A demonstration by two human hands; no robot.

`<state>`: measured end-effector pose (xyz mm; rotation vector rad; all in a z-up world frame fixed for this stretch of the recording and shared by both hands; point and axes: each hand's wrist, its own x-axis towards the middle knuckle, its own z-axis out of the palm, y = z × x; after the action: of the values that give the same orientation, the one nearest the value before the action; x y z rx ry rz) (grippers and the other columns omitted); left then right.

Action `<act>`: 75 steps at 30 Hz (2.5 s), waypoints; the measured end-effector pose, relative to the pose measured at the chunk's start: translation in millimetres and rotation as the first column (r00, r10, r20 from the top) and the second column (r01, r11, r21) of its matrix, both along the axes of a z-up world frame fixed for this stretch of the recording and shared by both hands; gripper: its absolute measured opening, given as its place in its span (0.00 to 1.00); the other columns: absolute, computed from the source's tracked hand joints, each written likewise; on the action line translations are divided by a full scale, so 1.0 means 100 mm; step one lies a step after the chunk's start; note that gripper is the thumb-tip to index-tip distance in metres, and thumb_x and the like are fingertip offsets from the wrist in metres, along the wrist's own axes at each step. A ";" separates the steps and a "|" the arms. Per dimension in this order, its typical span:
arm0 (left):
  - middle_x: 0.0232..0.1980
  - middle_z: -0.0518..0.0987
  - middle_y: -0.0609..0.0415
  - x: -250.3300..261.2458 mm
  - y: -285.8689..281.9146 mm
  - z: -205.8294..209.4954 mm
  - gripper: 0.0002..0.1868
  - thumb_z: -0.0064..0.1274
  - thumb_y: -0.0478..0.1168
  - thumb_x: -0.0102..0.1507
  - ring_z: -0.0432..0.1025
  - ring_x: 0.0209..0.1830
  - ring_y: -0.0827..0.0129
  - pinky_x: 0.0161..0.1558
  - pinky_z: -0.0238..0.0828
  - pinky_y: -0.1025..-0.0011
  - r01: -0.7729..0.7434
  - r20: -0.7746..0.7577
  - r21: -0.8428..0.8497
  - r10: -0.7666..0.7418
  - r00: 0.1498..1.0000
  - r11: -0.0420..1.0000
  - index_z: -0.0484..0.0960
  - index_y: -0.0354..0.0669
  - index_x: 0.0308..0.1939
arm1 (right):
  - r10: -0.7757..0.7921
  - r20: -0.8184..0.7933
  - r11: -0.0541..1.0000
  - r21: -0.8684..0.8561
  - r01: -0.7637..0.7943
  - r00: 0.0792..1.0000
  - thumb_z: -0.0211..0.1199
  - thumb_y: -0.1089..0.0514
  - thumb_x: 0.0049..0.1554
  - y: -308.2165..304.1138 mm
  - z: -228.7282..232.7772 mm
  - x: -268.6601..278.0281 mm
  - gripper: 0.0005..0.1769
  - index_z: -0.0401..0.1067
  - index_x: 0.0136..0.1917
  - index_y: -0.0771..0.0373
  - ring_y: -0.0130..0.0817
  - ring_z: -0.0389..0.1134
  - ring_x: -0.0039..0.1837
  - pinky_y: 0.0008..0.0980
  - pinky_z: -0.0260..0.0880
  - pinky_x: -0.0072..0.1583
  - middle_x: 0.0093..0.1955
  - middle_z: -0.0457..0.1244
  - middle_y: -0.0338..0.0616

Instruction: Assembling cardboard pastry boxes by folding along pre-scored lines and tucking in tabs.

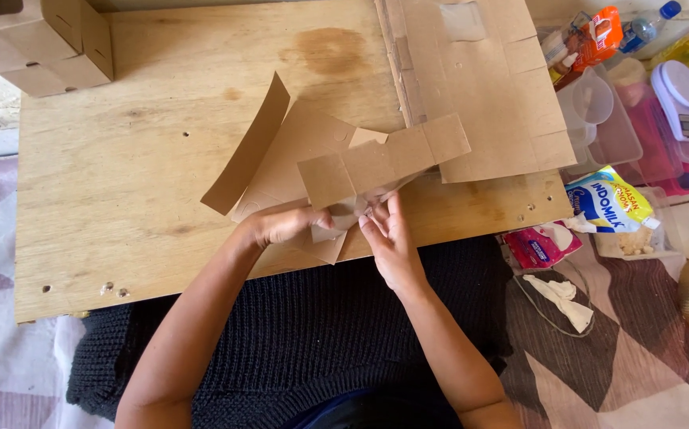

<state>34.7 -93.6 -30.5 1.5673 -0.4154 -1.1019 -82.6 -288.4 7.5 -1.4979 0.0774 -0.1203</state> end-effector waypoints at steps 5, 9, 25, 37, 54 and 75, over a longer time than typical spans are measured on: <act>0.51 0.83 0.43 -0.11 -0.08 0.58 0.25 0.54 0.47 0.58 0.77 0.52 0.59 0.61 0.67 0.60 -0.162 -0.043 0.025 0.163 0.986 0.987 0.84 0.32 0.54 | 0.009 -0.028 0.923 -0.384 -0.019 1.000 0.58 0.63 0.62 0.02 0.42 -0.07 0.45 0.36 0.83 0.67 0.61 0.53 0.77 0.59 0.56 0.73 0.80 0.46 0.68; 0.65 0.78 0.40 -0.25 0.03 0.38 0.30 0.50 0.51 0.64 0.71 0.67 0.52 0.70 0.61 0.53 -0.203 0.034 0.133 0.200 0.979 0.970 0.78 0.35 0.64 | 0.013 0.122 0.630 -0.772 0.086 0.992 0.63 0.54 0.62 -0.02 0.31 0.04 0.43 0.48 0.79 0.77 0.69 0.55 0.75 0.60 0.57 0.72 0.74 0.53 0.77; 0.73 0.67 0.30 -1.01 0.01 0.27 0.29 0.41 0.42 0.70 0.65 0.71 0.42 0.67 0.64 0.43 -0.864 -0.617 -0.239 0.618 0.487 0.443 0.63 0.31 0.74 | 0.300 0.150 0.428 -0.904 0.007 0.942 0.56 0.59 0.62 0.25 0.17 0.25 0.38 0.48 0.81 0.68 0.60 0.60 0.73 0.55 0.60 0.70 0.75 0.57 0.65; 0.65 0.76 0.43 -1.12 -0.37 -0.21 0.27 0.38 0.44 0.67 0.67 0.68 0.60 0.74 0.55 0.58 -0.776 -0.619 -0.525 0.469 0.630 0.350 0.70 0.36 0.68 | 0.236 -0.007 0.898 -0.380 -0.221 0.972 0.67 0.38 0.56 0.20 0.31 0.23 0.59 0.35 0.85 0.58 0.66 0.44 0.81 0.57 0.54 0.75 0.84 0.37 0.68; 0.63 0.75 0.37 -1.05 -0.19 0.85 0.47 0.36 0.73 0.61 0.68 0.60 0.45 0.63 0.64 0.51 -0.952 -0.810 -0.063 0.542 0.225 0.300 0.69 0.45 0.73 | 0.465 -0.024 0.749 -0.522 -0.407 0.885 0.68 0.44 0.55 0.29 0.58 0.22 0.57 0.39 0.83 0.66 0.80 0.41 0.79 0.71 0.36 0.77 0.66 0.59 0.66; 0.41 0.82 0.42 -0.98 0.53 0.79 0.32 0.52 0.63 0.62 0.77 0.33 0.54 0.39 0.78 0.62 -0.986 -0.844 -0.168 0.514 0.152 0.016 0.80 0.35 0.48 | 0.436 -0.201 0.350 -0.860 -0.371 0.877 0.53 0.18 0.52 0.76 0.60 0.09 0.68 0.39 0.82 0.73 0.78 0.40 0.80 0.68 0.43 0.75 0.78 0.39 0.85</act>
<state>-63.0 -41.1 48.6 0.3515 0.5119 -0.2195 -73.8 -212.6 67.8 -2.5430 -0.5121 0.2573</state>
